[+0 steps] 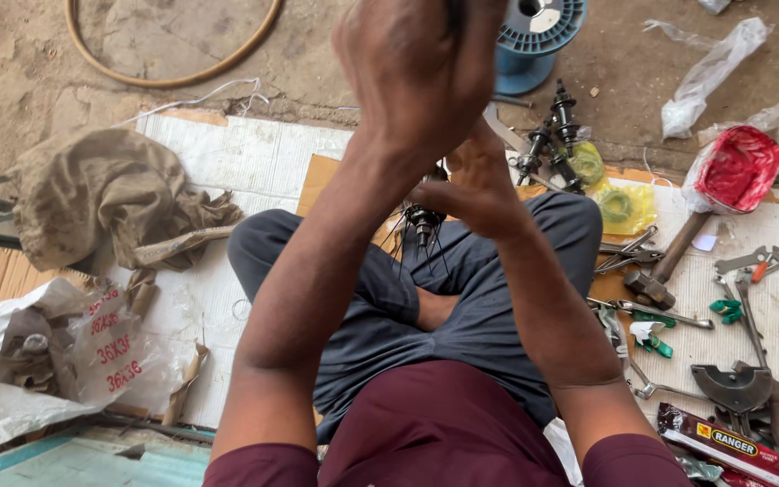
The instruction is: The person sits on the floor and inserts metal spokes into the holes of a bicycle wheel hub by hand, organizing the spokes into a radial pattern.
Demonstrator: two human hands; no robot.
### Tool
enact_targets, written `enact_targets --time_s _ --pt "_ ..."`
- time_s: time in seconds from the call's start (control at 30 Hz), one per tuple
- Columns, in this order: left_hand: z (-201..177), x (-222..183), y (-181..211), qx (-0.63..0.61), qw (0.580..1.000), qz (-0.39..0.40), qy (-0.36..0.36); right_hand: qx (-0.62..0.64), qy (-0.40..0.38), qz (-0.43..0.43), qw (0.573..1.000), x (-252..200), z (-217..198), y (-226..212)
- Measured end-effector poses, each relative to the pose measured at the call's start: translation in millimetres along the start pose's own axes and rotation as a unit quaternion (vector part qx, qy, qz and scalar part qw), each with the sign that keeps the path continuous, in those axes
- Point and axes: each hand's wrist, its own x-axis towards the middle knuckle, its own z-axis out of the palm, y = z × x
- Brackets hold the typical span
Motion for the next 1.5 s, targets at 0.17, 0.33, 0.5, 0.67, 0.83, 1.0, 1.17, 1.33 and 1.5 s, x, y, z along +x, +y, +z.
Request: enact_targets --time_s 0.17,0.33,0.5,0.67,0.83,1.0,1.17,1.33,1.5 --pt "-30.5 -29.5 -17.2 -0.147 0.983 0.112 -0.001 -0.115 0.047 -0.174 0.977 2.2 0.0 19.2" --pt "-46.8 -97.3 -67.6 -0.105 0.986 -0.122 -0.055 0.19 -0.028 -0.184 0.964 32.8 -28.5 -8.8" --pt "-36.0 -131.0 -109.1 -0.128 0.96 -0.216 -0.121 0.192 -0.099 -0.194 0.957 41.0 -25.0 -35.1" --pt "-15.5 -107.0 -130.5 -0.183 0.883 -0.408 -0.142 0.2 -0.129 -0.169 0.956 44.6 -21.3 -42.2" --pt "-5.7 -83.0 -136.1 -0.361 0.799 -0.467 -0.117 0.231 -0.142 -0.122 0.955 39.5 -22.8 -31.0" --pt "-3.9 -84.2 -124.7 -0.12 0.894 -0.349 -0.254 0.201 -0.096 -0.116 0.968 39.2 -25.7 -20.5" --pt "-22.4 -115.1 -100.5 -0.122 0.971 -0.151 -0.141 0.142 -0.044 -0.161 0.976 51.1 -37.9 -10.1" --pt "-31.8 -126.8 -79.0 -0.054 0.976 0.007 -0.209 0.163 -0.071 -0.207 0.962 60.2 -61.0 -3.0" --pt "-35.6 -115.9 -64.0 0.028 0.952 0.074 -0.295 0.212 -0.125 -0.206 0.947 56.4 -100.3 -12.9"
